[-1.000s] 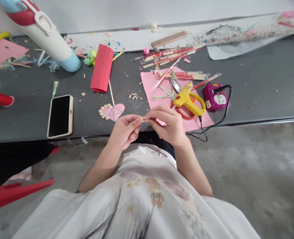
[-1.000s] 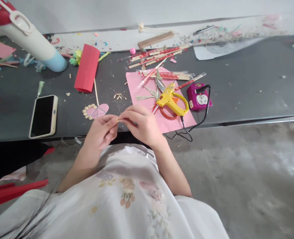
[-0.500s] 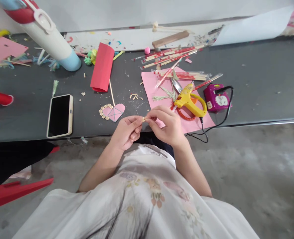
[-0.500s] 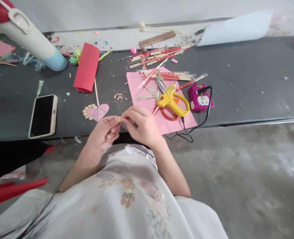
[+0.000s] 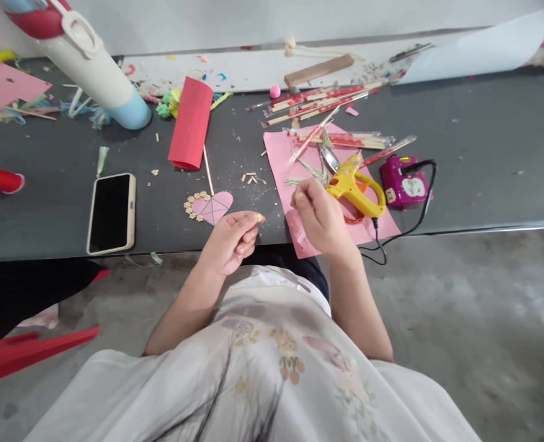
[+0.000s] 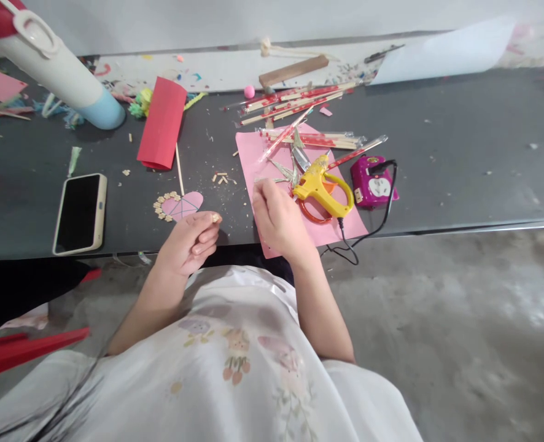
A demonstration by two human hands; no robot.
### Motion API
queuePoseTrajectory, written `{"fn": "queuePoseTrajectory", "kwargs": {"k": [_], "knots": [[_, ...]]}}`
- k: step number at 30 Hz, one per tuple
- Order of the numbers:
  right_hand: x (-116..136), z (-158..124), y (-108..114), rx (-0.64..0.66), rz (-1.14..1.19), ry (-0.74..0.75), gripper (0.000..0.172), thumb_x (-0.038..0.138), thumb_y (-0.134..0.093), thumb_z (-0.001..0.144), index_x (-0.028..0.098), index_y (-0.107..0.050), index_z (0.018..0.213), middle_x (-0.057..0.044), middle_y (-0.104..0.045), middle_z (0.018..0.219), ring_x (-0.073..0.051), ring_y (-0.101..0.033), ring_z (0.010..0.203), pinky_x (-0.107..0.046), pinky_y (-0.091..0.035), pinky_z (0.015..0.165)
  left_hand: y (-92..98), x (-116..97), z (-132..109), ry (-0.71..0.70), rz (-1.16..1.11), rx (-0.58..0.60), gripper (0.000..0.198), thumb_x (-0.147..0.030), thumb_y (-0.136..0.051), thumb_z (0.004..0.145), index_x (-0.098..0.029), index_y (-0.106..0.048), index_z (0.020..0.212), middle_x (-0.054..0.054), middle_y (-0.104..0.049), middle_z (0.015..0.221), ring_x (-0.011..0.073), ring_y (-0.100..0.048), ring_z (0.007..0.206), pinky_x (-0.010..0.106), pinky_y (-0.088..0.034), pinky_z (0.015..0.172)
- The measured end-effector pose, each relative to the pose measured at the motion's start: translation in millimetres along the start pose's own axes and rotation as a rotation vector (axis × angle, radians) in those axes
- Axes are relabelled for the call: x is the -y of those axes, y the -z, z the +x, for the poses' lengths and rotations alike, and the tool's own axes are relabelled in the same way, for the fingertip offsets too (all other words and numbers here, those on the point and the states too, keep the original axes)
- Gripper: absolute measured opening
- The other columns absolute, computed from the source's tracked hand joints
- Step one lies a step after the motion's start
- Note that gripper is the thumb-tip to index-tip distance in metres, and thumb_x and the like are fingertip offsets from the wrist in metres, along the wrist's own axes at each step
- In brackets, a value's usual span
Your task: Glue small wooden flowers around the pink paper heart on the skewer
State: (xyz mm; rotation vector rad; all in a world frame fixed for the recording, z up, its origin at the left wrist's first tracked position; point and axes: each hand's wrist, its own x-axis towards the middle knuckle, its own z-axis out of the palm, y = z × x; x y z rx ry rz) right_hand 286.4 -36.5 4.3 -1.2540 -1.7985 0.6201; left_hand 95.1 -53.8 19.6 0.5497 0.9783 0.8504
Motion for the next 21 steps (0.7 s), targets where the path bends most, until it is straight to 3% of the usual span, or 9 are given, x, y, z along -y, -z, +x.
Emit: {"fn": "queuePoseTrajectory", "kwargs": {"k": [3, 9, 11, 14, 16, 21], "knots": [[-5.8, 5.3, 1.3, -0.033, -0.075, -0.050, 0.019, 0.028, -0.039, 0.101, 0.023, -0.043, 0.083, 0.000, -0.054, 0.073, -0.015, -0.050, 0.067, -0.029, -0.037, 0.064, 1.8, -2.0, -0.4, 0.001, -0.022, -0.004, 0.034, -0.038, -0.086, 0.066, -0.014, -0.064, 0.076, -0.011, -0.043, 0.048, -0.0023, -0.027, 0.031, 0.009, -0.021, 0.030], [-2.1, 10.4, -10.9, -0.012, -0.139, 0.020, 0.033, 0.030, -0.056, 0.096, 0.022, -0.042, 0.067, 0.001, -0.051, 0.065, -0.013, -0.045, 0.063, -0.028, -0.033, 0.059, 5.4, -2.7, -0.3, 0.013, -0.097, 0.024, 0.030, -0.036, -0.084, 0.070, -0.014, -0.065, 0.079, -0.012, -0.041, 0.049, -0.0026, -0.026, 0.031, 0.009, -0.021, 0.030], [0.9, 9.2, -15.4, 0.019, -0.104, 0.032, 0.027, 0.027, -0.062, 0.092, 0.020, -0.051, 0.068, 0.001, -0.057, 0.069, -0.013, -0.049, 0.063, -0.027, -0.036, 0.059, 5.6, -2.9, 0.2, 0.015, -0.125, 0.027, 0.029, -0.035, -0.084, 0.071, -0.014, -0.064, 0.079, -0.012, -0.039, 0.049, -0.0023, -0.025, 0.031, 0.009, -0.021, 0.029], [6.2, 6.1, -18.8, 0.027, -0.019, 0.076, 0.004, 0.018, -0.063, 0.089, 0.019, -0.067, 0.090, -0.002, -0.066, 0.081, -0.014, -0.058, 0.070, -0.027, -0.044, 0.064, 4.7, -2.4, 0.9, -0.004, -0.141, 0.009, 0.028, -0.034, -0.083, 0.072, -0.014, -0.064, 0.080, -0.012, -0.038, 0.049, -0.0022, -0.025, 0.032, 0.009, -0.021, 0.029], [10.8, 4.1, -18.7, 0.010, 0.055, 0.120, 0.012, 0.017, -0.062, 0.090, 0.020, -0.070, 0.098, -0.002, -0.068, 0.086, -0.013, -0.060, 0.073, -0.027, -0.048, 0.067, 3.7, -1.6, 1.0, -0.033, -0.130, -0.017, 0.029, -0.033, -0.084, 0.071, -0.015, -0.062, 0.077, -0.012, -0.038, 0.048, -0.0022, -0.025, 0.032, 0.009, -0.021, 0.029], [22.0, 2.7, -15.9, -0.013, 0.129, 0.240, 0.009, 0.017, -0.064, 0.091, 0.020, -0.071, 0.092, -0.002, -0.070, 0.088, -0.013, -0.064, 0.077, -0.026, -0.052, 0.067, 1.1, 0.3, -1.2, -0.071, -0.071, -0.054, 0.035, -0.036, -0.085, 0.069, -0.016, -0.057, 0.072, -0.012, -0.041, 0.047, -0.0016, -0.026, 0.031, 0.010, -0.022, 0.029]]}}
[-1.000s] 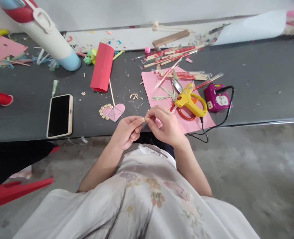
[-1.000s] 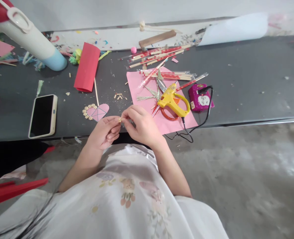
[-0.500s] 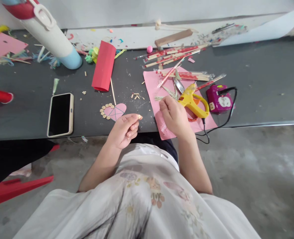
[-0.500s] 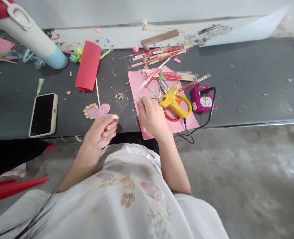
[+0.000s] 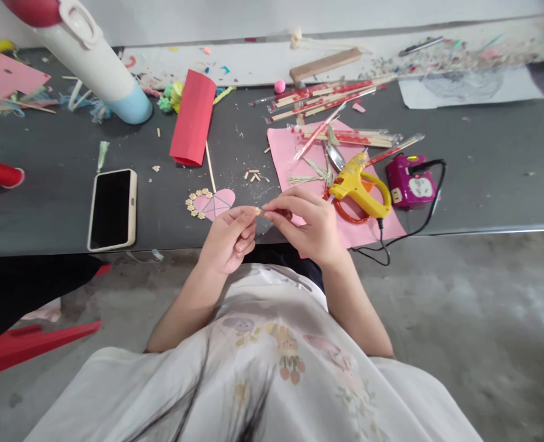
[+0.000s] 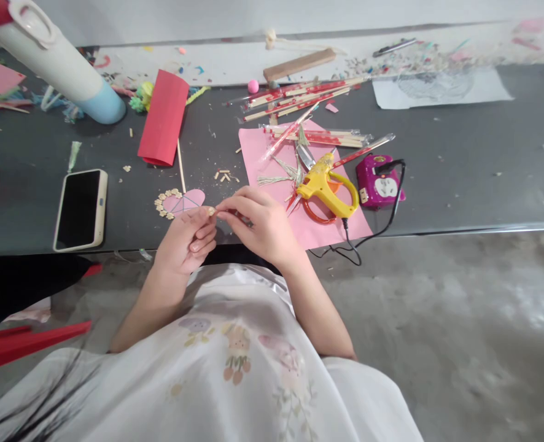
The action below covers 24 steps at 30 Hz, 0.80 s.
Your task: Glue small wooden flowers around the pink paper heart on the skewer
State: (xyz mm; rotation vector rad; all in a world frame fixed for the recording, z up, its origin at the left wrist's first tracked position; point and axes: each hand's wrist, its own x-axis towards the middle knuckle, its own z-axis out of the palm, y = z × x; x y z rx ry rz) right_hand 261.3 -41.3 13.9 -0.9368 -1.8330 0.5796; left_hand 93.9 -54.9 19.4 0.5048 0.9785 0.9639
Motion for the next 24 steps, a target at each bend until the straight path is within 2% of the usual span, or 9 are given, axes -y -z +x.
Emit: {"fn": "queuePoseTrajectory", "kwargs": {"k": [6, 16, 24], "knots": [[1.8, -0.2, -0.9, 0.005, -0.005, 0.049, 0.010, 0.017, -0.061, 0.092, 0.022, -0.070, 0.092, -0.003, -0.070, 0.088, -0.015, -0.066, 0.079, -0.029, -0.054, 0.069, -2.9, 0.4, -3.5, -0.006, 0.048, 0.012, 0.044, -0.043, -0.085, 0.069, -0.017, -0.050, 0.066, -0.011, -0.042, 0.047, -0.0018, -0.027, 0.031, 0.011, -0.022, 0.031], [2.7, 1.6, 5.9, 0.086, -0.107, 0.164, 0.010, 0.015, -0.055, 0.093, 0.021, -0.063, 0.093, -0.005, -0.066, 0.090, -0.017, -0.062, 0.083, -0.033, -0.053, 0.075, -1.9, 1.6, -3.3, 0.011, 0.040, 0.044, 0.042, -0.040, -0.083, 0.072, -0.017, -0.049, 0.065, -0.011, -0.041, 0.047, -0.0016, -0.027, 0.032, 0.012, -0.021, 0.031], [2.1, 2.4, 6.9, 0.108, -0.052, 0.097, 0.012, 0.009, -0.051, 0.089, 0.021, -0.052, 0.087, -0.003, -0.057, 0.084, -0.015, -0.054, 0.078, -0.030, -0.048, 0.070, -6.4, -1.2, -5.9, 0.097, 0.007, 0.089, 0.031, -0.033, -0.079, 0.075, -0.016, -0.055, 0.068, -0.011, -0.038, 0.049, -0.0022, -0.024, 0.031, 0.011, -0.019, 0.030]]}}
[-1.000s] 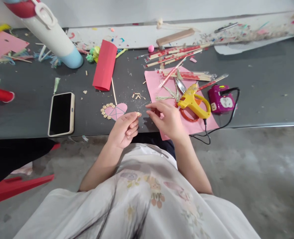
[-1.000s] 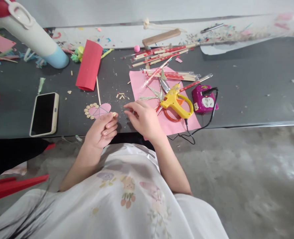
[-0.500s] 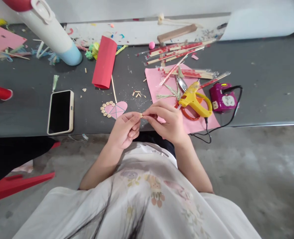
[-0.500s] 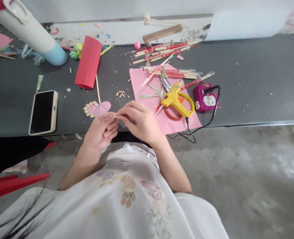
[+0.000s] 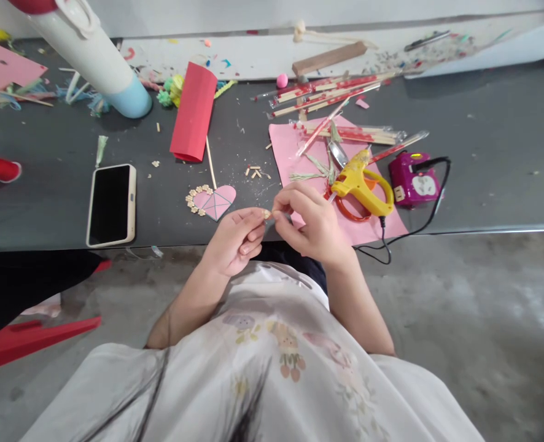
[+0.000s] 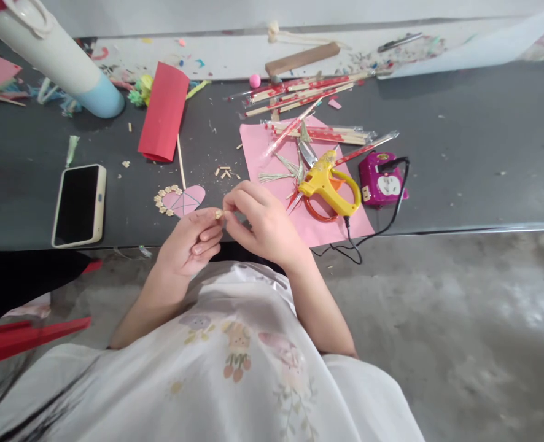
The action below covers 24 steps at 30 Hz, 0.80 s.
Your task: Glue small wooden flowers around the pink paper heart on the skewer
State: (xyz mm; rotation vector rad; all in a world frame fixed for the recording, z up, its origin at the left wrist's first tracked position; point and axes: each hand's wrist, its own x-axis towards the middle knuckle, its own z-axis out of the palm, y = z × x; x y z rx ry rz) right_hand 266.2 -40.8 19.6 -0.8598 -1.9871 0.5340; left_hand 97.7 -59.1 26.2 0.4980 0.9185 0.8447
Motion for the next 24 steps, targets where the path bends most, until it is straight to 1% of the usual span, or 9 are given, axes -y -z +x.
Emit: {"fn": "queuePoseTrajectory", "kwargs": {"k": [3, 6, 9, 12, 15, 17, 20, 24], "knots": [[-2.1, -1.5, 2.7, -0.043, 0.009, -0.041, 0.013, 0.009, -0.051, 0.089, 0.022, -0.051, 0.086, -0.002, -0.055, 0.082, -0.015, -0.052, 0.075, -0.030, -0.046, 0.069, -0.7, -2.9, -1.2, 0.019, -0.032, 0.008, 0.025, -0.033, -0.079, 0.074, -0.015, -0.062, 0.076, -0.012, -0.037, 0.049, -0.0022, -0.022, 0.031, 0.010, -0.018, 0.030], [-3.7, -3.5, 3.8, -0.090, 0.018, -0.045, 0.012, 0.011, -0.055, 0.090, 0.022, -0.054, 0.087, -0.001, -0.057, 0.081, -0.014, -0.052, 0.074, -0.030, -0.046, 0.068, -0.3, -3.9, -1.2, 0.007, -0.048, 0.007, 0.025, -0.033, -0.080, 0.074, -0.015, -0.065, 0.080, -0.012, -0.037, 0.049, -0.0021, -0.021, 0.031, 0.009, -0.019, 0.029], [-4.6, -5.5, 2.0, -0.094, 0.050, -0.029, 0.009, 0.012, -0.059, 0.090, 0.021, -0.058, 0.089, -0.002, -0.060, 0.084, -0.014, -0.055, 0.076, -0.029, -0.048, 0.067, 0.3, -2.8, -0.3, -0.017, -0.040, 0.001, 0.025, -0.032, -0.081, 0.074, -0.015, -0.062, 0.076, -0.012, -0.038, 0.048, -0.0021, -0.021, 0.031, 0.009, -0.020, 0.029], [-5.2, -6.6, -0.8, -0.090, 0.065, -0.028, 0.006, 0.015, -0.061, 0.091, 0.021, -0.061, 0.092, -0.003, -0.063, 0.086, -0.014, -0.058, 0.078, -0.029, -0.050, 0.068, 0.8, -1.2, 0.8, -0.032, -0.033, -0.002, 0.030, -0.033, -0.082, 0.073, -0.015, -0.058, 0.071, -0.012, -0.039, 0.049, -0.0024, -0.022, 0.032, 0.009, -0.021, 0.029], [-5.0, -6.3, -2.5, -0.083, 0.063, -0.023, 0.005, 0.016, -0.060, 0.092, 0.021, -0.062, 0.092, -0.004, -0.064, 0.087, -0.015, -0.059, 0.078, -0.029, -0.051, 0.068, 1.1, -0.2, 1.6, -0.046, -0.029, -0.010, 0.034, -0.035, -0.084, 0.072, -0.016, -0.056, 0.070, -0.012, -0.040, 0.048, -0.0024, -0.023, 0.032, 0.009, -0.021, 0.030], [-4.0, -5.3, -2.6, -0.065, 0.058, -0.020, 0.006, 0.014, -0.059, 0.091, 0.020, -0.060, 0.091, -0.004, -0.062, 0.086, -0.015, -0.058, 0.078, -0.029, -0.050, 0.069, 0.8, 0.5, 1.8, -0.054, -0.020, -0.022, 0.035, -0.037, -0.085, 0.070, -0.016, -0.057, 0.070, -0.012, -0.041, 0.048, -0.0023, -0.024, 0.032, 0.009, -0.021, 0.030], [-2.5, -3.7, -1.5, -0.048, 0.029, -0.047, 0.009, 0.013, -0.052, 0.092, 0.020, -0.053, 0.087, -0.002, -0.057, 0.080, -0.014, -0.053, 0.074, -0.029, -0.046, 0.068, -0.5, 1.9, 1.8, -0.081, 0.010, -0.039, 0.035, -0.039, -0.087, 0.068, -0.015, -0.062, 0.074, -0.012, -0.041, 0.046, -0.0023, -0.025, 0.031, 0.010, -0.021, 0.030], [-3.8, -3.1, 0.5, -0.048, -0.024, -0.111, 0.017, 0.012, -0.040, 0.095, 0.022, -0.044, 0.081, 0.000, -0.050, 0.073, -0.013, -0.046, 0.066, -0.029, -0.040, 0.065, -1.0, 4.8, 1.1, -0.180, 0.069, -0.084, 0.034, -0.040, -0.087, 0.067, -0.016, -0.067, 0.080, -0.011, -0.043, 0.045, -0.0010, -0.029, 0.031, 0.011, -0.022, 0.030]]}}
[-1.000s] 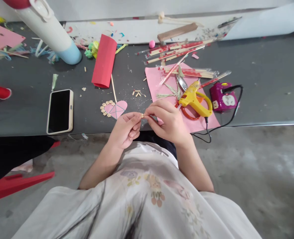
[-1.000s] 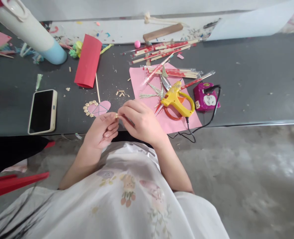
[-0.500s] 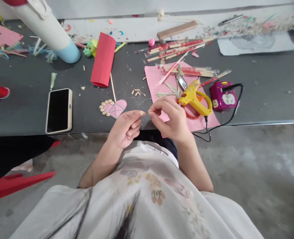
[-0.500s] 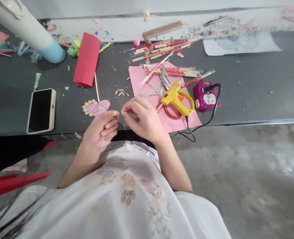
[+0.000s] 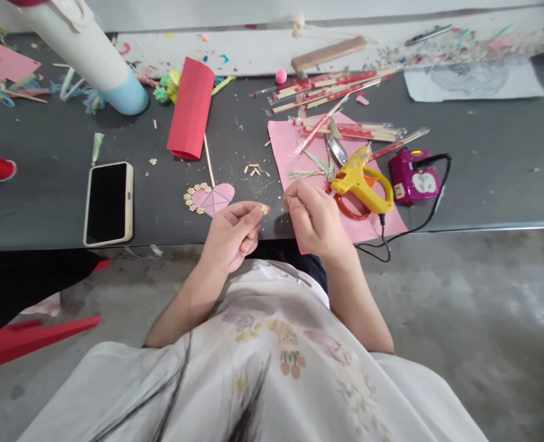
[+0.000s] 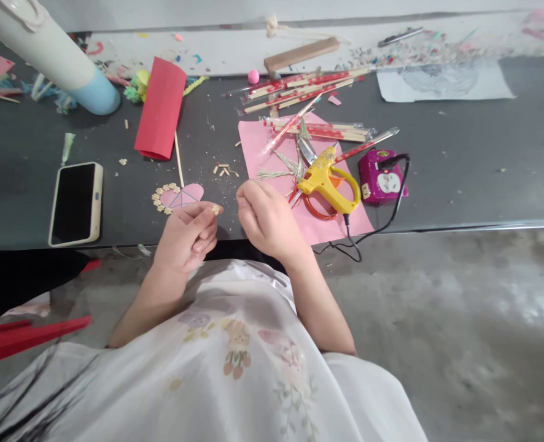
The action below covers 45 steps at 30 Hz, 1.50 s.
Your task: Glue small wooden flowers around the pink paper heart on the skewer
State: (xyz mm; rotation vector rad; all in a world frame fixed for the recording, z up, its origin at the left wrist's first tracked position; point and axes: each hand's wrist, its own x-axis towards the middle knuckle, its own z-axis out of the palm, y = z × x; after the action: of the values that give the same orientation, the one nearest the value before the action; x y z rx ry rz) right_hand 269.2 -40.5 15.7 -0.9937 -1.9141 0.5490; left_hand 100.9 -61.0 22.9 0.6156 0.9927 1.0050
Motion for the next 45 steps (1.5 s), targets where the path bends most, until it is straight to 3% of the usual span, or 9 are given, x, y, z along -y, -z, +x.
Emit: {"fn": "queuePoseTrajectory", "kwargs": {"k": [7, 10, 12, 20, 25, 31, 38, 45], "knots": [[-8.9, -1.4, -0.6, 0.004, -0.138, -0.037, 0.023, 0.023, -0.054, 0.096, 0.020, -0.049, 0.074, 0.000, -0.053, 0.069, -0.012, -0.046, 0.063, -0.027, -0.036, 0.058, 3.2, 1.4, -1.6, -0.092, 0.045, -0.021, 0.033, -0.043, -0.086, 0.068, -0.018, -0.067, 0.079, -0.010, -0.046, 0.044, 0.0000, -0.030, 0.031, 0.012, -0.023, 0.030], [-10.1, -3.5, -1.7, -0.001, -0.114, -0.032, 0.004, 0.020, -0.061, 0.092, 0.019, -0.062, 0.096, -0.002, -0.062, 0.079, -0.013, -0.053, 0.067, -0.027, -0.044, 0.062, 2.4, 0.7, -1.0, -0.074, 0.022, -0.027, 0.034, -0.043, -0.086, 0.068, -0.018, -0.067, 0.080, -0.010, -0.046, 0.045, 0.0000, -0.030, 0.031, 0.012, -0.022, 0.030], [-7.9, -5.3, -2.8, -0.020, -0.085, -0.026, 0.014, 0.021, -0.063, 0.091, 0.020, -0.064, 0.105, -0.002, -0.065, 0.082, -0.013, -0.056, 0.069, -0.027, -0.047, 0.064, 1.2, 0.2, -0.3, -0.052, 0.008, -0.032, 0.035, -0.043, -0.086, 0.067, -0.017, -0.067, 0.080, -0.011, -0.045, 0.046, -0.0003, -0.030, 0.031, 0.012, -0.022, 0.030], [4.3, -8.3, -11.4, -0.088, -0.009, 0.075, 0.010, 0.019, -0.065, 0.090, 0.020, -0.069, 0.099, -0.003, -0.067, 0.087, -0.014, -0.063, 0.077, -0.028, -0.054, 0.069, -2.2, 0.6, 0.1, 0.015, -0.034, -0.010, 0.038, -0.043, -0.086, 0.067, -0.017, -0.059, 0.071, -0.011, -0.044, 0.047, -0.0011, -0.031, 0.031, 0.011, -0.023, 0.031], [1.3, -7.1, -14.0, -0.093, 0.066, 0.011, 0.008, 0.018, -0.065, 0.091, 0.020, -0.070, 0.096, -0.002, -0.069, 0.089, -0.012, -0.062, 0.074, -0.026, -0.052, 0.063, -0.9, 2.2, -0.2, 0.001, -0.009, 0.008, 0.038, -0.045, -0.084, 0.071, -0.016, -0.059, 0.071, -0.010, -0.046, 0.047, -0.0009, -0.032, 0.031, 0.012, -0.024, 0.031], [-0.2, -8.5, -16.1, -0.119, 0.168, -0.073, 0.007, 0.020, -0.068, 0.089, 0.022, -0.073, 0.093, 0.000, -0.071, 0.085, -0.010, -0.059, 0.067, -0.025, -0.049, 0.058, 4.1, 7.4, 1.3, -0.099, 0.097, -0.048, 0.033, -0.043, -0.086, 0.069, -0.017, -0.069, 0.081, -0.008, -0.053, 0.048, 0.0017, -0.039, 0.030, 0.013, -0.026, 0.029], [1.5, -10.3, -13.5, -0.154, 0.242, -0.066, 0.004, 0.024, -0.072, 0.086, 0.024, -0.075, 0.088, -0.001, -0.071, 0.082, -0.012, -0.061, 0.067, -0.028, -0.051, 0.057, 7.6, 7.6, -3.6, -0.284, 0.261, -0.081, 0.025, -0.040, -0.084, 0.072, -0.020, -0.074, 0.083, -0.005, -0.058, 0.051, 0.0028, -0.042, 0.032, 0.015, -0.029, 0.031], [4.7, -8.9, -5.9, -0.136, 0.202, -0.015, 0.003, 0.023, -0.073, 0.084, 0.025, -0.075, 0.084, -0.001, -0.071, 0.081, -0.014, -0.064, 0.069, -0.030, -0.053, 0.060, 9.0, 0.6, -9.0, -0.367, 0.397, -0.053, 0.019, -0.037, -0.082, 0.075, -0.020, -0.077, 0.082, -0.004, -0.058, 0.049, 0.0027, -0.043, 0.034, 0.016, -0.031, 0.034]]}}
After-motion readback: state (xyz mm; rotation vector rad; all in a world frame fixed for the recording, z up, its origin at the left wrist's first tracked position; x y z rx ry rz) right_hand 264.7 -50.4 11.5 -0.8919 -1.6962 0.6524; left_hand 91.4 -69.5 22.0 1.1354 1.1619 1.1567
